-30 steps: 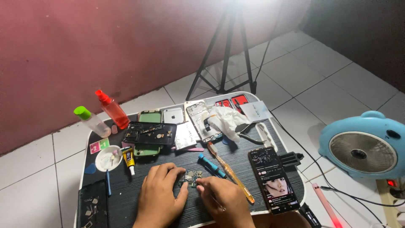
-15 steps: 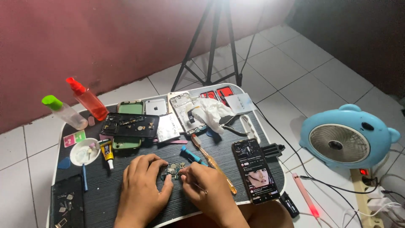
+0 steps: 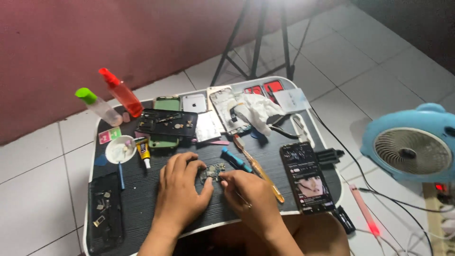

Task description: Using a precision tool to scrape or clean components on a mobile phone motherboard

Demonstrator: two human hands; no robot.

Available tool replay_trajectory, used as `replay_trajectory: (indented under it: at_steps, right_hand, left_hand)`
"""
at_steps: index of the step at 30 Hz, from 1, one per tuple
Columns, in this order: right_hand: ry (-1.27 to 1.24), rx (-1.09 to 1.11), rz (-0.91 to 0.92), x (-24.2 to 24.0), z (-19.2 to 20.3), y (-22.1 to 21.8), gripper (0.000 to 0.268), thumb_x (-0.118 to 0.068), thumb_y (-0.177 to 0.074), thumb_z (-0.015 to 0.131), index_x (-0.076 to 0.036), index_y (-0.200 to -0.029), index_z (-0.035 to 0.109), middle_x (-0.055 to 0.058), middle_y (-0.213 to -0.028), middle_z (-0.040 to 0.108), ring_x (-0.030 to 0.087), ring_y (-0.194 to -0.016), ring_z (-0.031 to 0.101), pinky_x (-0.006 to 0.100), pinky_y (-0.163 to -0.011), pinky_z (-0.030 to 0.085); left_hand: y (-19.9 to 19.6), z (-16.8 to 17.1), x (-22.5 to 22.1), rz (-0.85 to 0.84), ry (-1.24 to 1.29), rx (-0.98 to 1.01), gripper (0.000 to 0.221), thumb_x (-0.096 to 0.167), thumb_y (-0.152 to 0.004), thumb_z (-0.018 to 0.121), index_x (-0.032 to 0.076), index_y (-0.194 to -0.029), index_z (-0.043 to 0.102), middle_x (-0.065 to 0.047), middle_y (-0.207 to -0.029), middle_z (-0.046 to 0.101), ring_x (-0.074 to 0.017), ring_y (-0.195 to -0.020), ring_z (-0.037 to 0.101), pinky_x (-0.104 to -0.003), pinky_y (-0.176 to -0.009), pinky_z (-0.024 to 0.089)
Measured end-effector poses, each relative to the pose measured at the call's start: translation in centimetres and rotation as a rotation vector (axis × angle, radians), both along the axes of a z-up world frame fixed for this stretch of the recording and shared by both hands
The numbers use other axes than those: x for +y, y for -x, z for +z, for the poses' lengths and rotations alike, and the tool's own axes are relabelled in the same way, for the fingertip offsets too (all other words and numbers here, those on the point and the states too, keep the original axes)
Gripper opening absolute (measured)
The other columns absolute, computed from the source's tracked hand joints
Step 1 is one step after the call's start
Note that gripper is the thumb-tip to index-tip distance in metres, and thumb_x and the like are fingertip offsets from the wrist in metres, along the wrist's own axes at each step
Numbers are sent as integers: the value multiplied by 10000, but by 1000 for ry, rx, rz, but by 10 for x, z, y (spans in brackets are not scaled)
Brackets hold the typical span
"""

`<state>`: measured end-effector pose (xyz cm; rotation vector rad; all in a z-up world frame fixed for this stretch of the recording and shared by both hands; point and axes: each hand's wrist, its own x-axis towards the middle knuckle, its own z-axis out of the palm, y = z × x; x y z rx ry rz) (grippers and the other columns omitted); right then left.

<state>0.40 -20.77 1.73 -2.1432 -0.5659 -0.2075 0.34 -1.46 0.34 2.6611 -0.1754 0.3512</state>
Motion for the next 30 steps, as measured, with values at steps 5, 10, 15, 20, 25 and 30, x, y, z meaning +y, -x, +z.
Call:
replay_trajectory:
  at_steps: [5,10,15,20,25,30]
  right_hand:
    - [-14,-15,-5,1,-5,-3,140,-157,-944,667,-99,-1060,720,9,-885,795,163,-712,740,298,-610,556]
    - [-23,7,-27,1,-6,-4,146,-157,-930,686,-110,-1059,731,15,-929,816,152,-746,771,279,-626,581]
    - [-51,-15,-28,2,-5,-2,85,-124,-917,696,-100,-996,714,-3,-923,817,118,-678,735,256,-569,555]
    - [-40,16,-33,0,-7,-2,97,-155,-922,700,-124,-1013,713,-30,-875,794,134,-739,751,272,-616,569]
    - [-39,-9,-23,0,-7,-2,126,-164,-943,675,-124,-1054,720,-16,-858,793,144,-707,739,282,-594,551]
    - [-60,10,-33,0,-7,-2,53,-132,-920,698,-116,-906,650,1,-1000,829,145,-748,769,280,-589,571]
  left_hand:
    - [-1,4,1,0,17,29,323,354,-814,651,136,-1050,690,-87,-1245,603,-307,-1265,509,-517,-1041,392]
    - [-3,6,1,1,24,43,336,357,-815,653,130,-1058,693,-89,-1266,602,-304,-1280,502,-507,-1050,391]
    - [-2,6,1,-6,29,47,309,366,-816,662,140,-1026,682,-81,-1270,602,-305,-1288,498,-518,-1066,378]
    - [-2,2,1,-8,20,14,314,372,-800,666,149,-1020,674,-71,-1262,596,-303,-1276,498,-511,-1052,380]
    - [-2,1,1,-8,11,-14,305,373,-791,674,162,-1011,670,-75,-1266,600,-309,-1273,501,-510,-1034,389]
    - [-3,2,1,1,10,51,314,389,-806,661,165,-1026,677,-70,-1281,594,-305,-1292,485,-520,-1050,374]
